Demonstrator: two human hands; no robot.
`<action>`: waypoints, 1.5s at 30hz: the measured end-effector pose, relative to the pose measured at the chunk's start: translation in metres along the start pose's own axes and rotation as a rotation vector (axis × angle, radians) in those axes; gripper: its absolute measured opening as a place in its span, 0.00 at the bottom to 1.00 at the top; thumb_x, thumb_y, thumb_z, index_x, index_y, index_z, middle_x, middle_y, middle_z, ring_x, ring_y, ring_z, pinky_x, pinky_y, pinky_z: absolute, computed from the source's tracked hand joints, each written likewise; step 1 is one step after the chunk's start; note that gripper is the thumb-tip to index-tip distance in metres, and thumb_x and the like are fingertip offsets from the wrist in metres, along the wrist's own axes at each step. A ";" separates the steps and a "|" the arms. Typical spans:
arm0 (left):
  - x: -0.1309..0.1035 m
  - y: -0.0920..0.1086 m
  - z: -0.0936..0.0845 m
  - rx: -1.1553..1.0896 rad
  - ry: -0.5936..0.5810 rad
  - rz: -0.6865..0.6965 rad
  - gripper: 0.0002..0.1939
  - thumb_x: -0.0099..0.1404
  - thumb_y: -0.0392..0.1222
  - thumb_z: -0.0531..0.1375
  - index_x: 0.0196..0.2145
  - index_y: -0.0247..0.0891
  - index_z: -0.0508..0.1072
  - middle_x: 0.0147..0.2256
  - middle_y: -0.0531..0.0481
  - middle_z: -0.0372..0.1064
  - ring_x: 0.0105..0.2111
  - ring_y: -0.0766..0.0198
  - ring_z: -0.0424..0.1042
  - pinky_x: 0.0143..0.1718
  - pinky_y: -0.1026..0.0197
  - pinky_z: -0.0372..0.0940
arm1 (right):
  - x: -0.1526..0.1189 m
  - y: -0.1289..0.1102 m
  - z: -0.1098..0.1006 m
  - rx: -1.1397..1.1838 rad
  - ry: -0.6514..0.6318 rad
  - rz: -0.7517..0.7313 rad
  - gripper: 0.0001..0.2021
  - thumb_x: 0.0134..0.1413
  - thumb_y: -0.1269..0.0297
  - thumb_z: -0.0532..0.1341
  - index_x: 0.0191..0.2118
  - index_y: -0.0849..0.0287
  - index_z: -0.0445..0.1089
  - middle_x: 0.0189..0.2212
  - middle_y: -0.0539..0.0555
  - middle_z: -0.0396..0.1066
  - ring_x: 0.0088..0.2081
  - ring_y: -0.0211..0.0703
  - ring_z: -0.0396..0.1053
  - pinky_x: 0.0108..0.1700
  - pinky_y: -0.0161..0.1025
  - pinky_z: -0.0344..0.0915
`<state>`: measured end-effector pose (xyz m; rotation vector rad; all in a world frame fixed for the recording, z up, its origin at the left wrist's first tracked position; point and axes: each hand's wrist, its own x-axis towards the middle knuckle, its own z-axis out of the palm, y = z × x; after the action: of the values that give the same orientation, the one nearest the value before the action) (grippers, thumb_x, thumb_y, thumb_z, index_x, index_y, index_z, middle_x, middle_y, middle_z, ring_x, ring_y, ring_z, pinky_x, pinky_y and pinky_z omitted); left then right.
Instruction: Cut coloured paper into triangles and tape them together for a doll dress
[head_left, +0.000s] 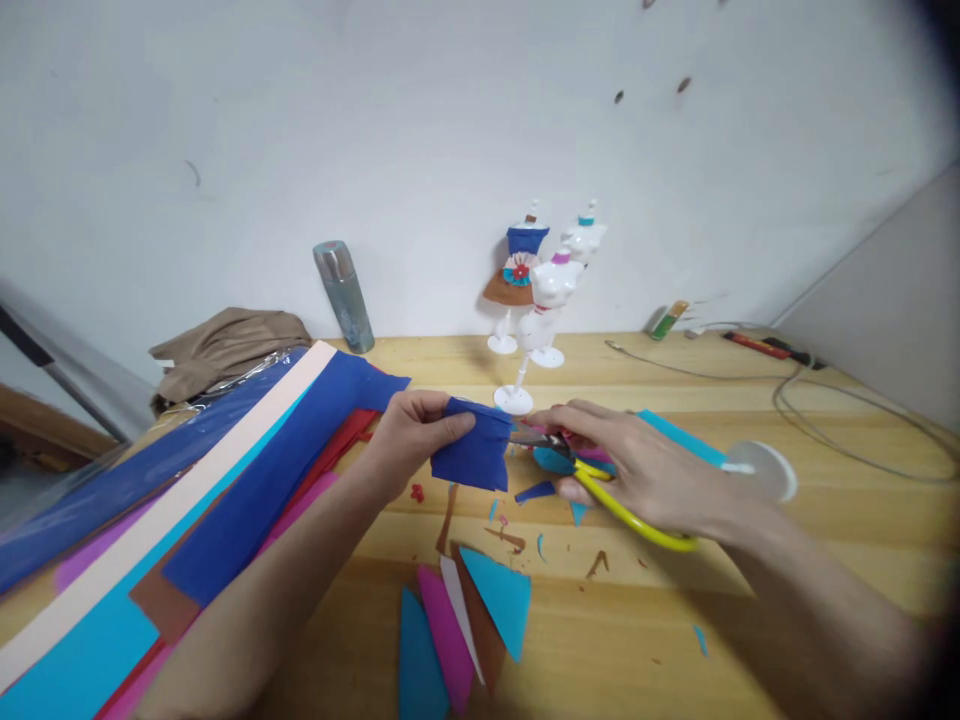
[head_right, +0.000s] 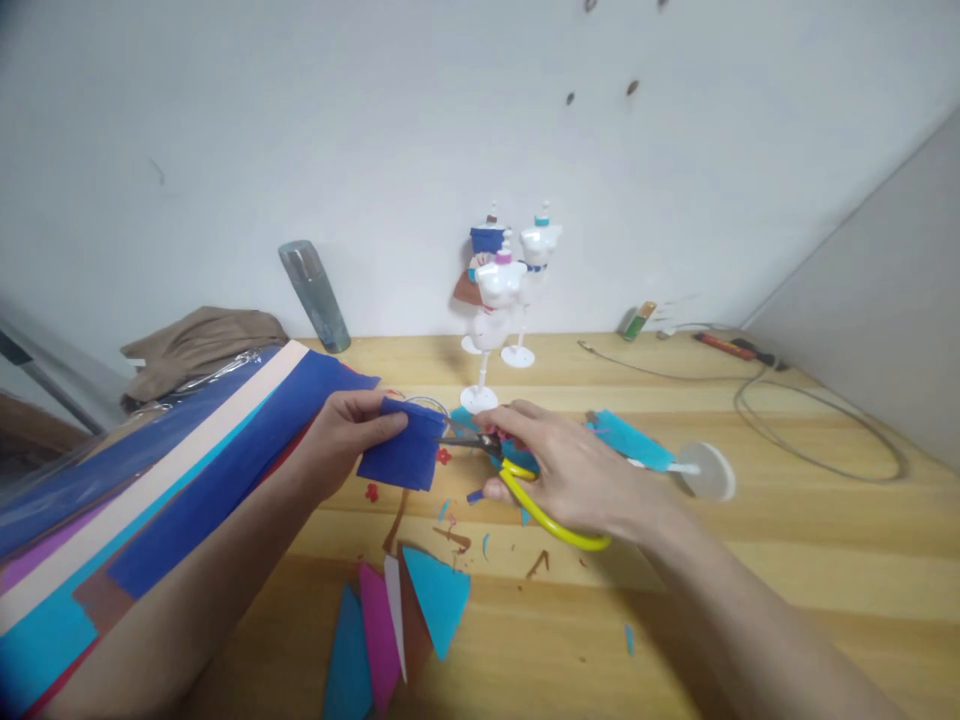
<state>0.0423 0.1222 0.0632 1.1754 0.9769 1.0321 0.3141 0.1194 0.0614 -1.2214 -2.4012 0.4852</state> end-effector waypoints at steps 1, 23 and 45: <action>0.000 0.001 -0.001 0.015 -0.003 0.007 0.23 0.46 0.55 0.80 0.29 0.32 0.86 0.29 0.44 0.81 0.26 0.63 0.75 0.31 0.62 0.70 | 0.000 -0.001 0.001 -0.005 -0.041 0.014 0.24 0.60 0.50 0.68 0.59 0.52 0.76 0.53 0.62 0.81 0.49 0.60 0.81 0.48 0.55 0.78; -0.003 0.005 -0.001 0.031 0.007 0.063 0.20 0.49 0.54 0.79 0.30 0.33 0.86 0.29 0.44 0.82 0.27 0.59 0.79 0.35 0.57 0.77 | -0.001 -0.004 0.008 -0.140 -0.019 -0.005 0.25 0.62 0.52 0.65 0.61 0.57 0.74 0.54 0.66 0.79 0.46 0.62 0.81 0.43 0.54 0.76; 0.000 -0.001 0.006 0.130 0.002 0.113 0.10 0.53 0.46 0.74 0.28 0.36 0.87 0.26 0.50 0.78 0.26 0.66 0.72 0.31 0.64 0.69 | 0.002 -0.007 0.016 -0.060 0.039 0.076 0.21 0.55 0.47 0.71 0.53 0.48 0.78 0.48 0.60 0.81 0.41 0.63 0.78 0.39 0.53 0.70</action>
<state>0.0485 0.1207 0.0629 1.3496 1.0003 1.0717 0.3002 0.1155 0.0509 -1.3401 -2.3592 0.4113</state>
